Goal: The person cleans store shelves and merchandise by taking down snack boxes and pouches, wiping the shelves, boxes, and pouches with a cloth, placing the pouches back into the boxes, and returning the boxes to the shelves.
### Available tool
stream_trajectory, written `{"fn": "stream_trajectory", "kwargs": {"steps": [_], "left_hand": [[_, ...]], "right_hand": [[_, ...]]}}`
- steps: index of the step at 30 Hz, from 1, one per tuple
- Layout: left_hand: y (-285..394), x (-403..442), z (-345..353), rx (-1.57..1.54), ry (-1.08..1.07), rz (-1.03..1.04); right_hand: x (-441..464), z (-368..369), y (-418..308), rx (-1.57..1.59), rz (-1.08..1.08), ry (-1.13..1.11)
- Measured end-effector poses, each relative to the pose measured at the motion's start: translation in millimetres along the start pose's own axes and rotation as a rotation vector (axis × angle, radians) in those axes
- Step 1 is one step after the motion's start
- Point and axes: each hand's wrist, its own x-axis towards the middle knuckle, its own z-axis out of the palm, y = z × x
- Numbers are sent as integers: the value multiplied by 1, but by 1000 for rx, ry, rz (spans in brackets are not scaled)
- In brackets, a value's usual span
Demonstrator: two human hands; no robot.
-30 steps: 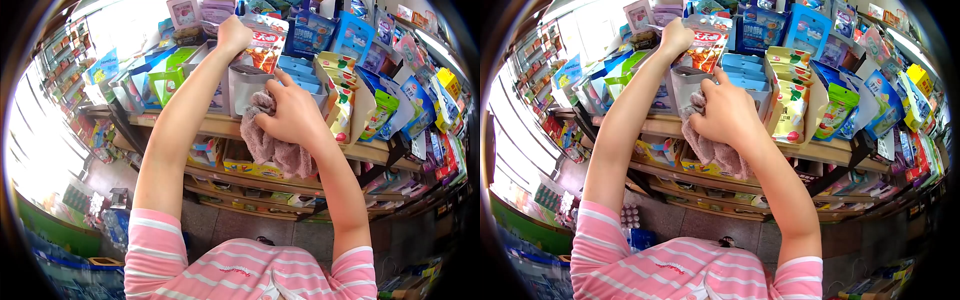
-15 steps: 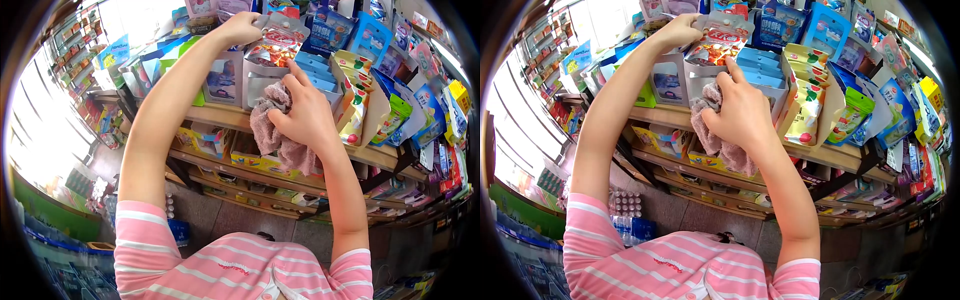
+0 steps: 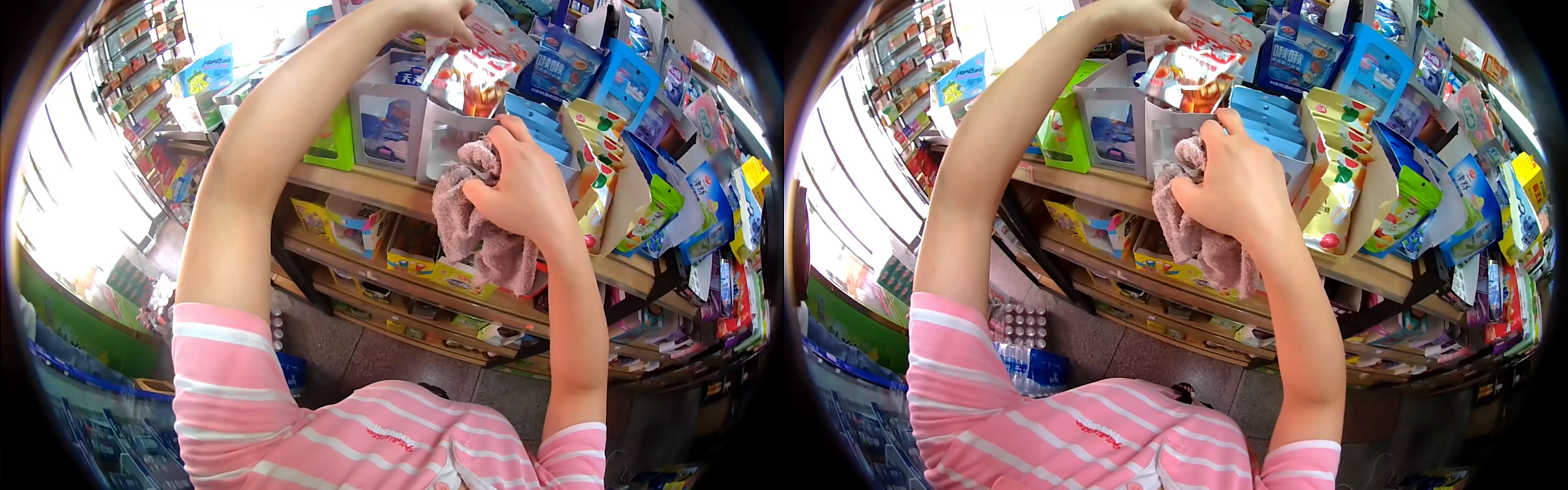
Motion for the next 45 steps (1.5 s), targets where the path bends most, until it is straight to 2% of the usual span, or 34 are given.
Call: {"fn": "stream_trajectory", "kwargs": {"steps": [1,3,5,7,10,11,13,14,15,17,19,20,21,25,29,31,33,34,35,37,39,41,43,45], "left_hand": [[-3,-2,3,107,125,-45],[-21,-2,22,-243,177,-10],[-27,-2,47,-142,329,-23],[-37,3,79,-255,593,202],[-4,-21,85,-238,698,98],[-1,-21,86,-286,761,176],[24,-32,84,-339,615,-8],[18,-23,95,-357,642,109],[17,-19,99,-308,643,128],[4,-17,93,-176,541,125],[3,-32,60,-115,323,52],[-20,-22,55,25,394,99],[-28,-19,46,96,350,34],[-30,-28,60,-118,493,170],[-2,-35,74,-229,488,85],[0,-34,76,-244,445,66],[9,-42,67,-243,326,-67],[0,-40,67,-325,274,-49],[-14,-35,66,-436,134,-55],[-10,-44,50,-219,107,14],[-8,-46,44,-194,85,3],[-2,-44,35,-1,-140,17],[20,-36,32,75,-189,-52],[39,-27,34,347,-212,-195]], "right_hand": [[0,0,0,-1,5,-5],[0,1,-1,-6,-1,0],[1,2,0,-12,-9,8],[1,5,-1,-34,-16,53],[4,4,-5,-27,-6,22],[4,5,-5,-22,-10,18],[6,6,-6,-42,6,29],[7,7,-5,-52,10,36],[7,7,-5,-51,9,33],[5,6,-7,18,43,34],[4,8,-4,-15,14,71],[3,9,-3,-45,-17,104],[3,8,-3,-47,-15,108],[2,10,-4,-33,2,100],[2,6,-6,-33,20,60],[1,8,-3,-34,11,72],[0,8,-2,-33,7,84],[1,7,-2,-33,3,75],[1,7,-3,-33,-1,66],[0,8,-2,-42,0,71],[0,9,0,-51,-3,76],[0,12,3,-30,-47,115],[0,12,4,-41,-48,115],[-2,13,6,-50,-51,106]]}}
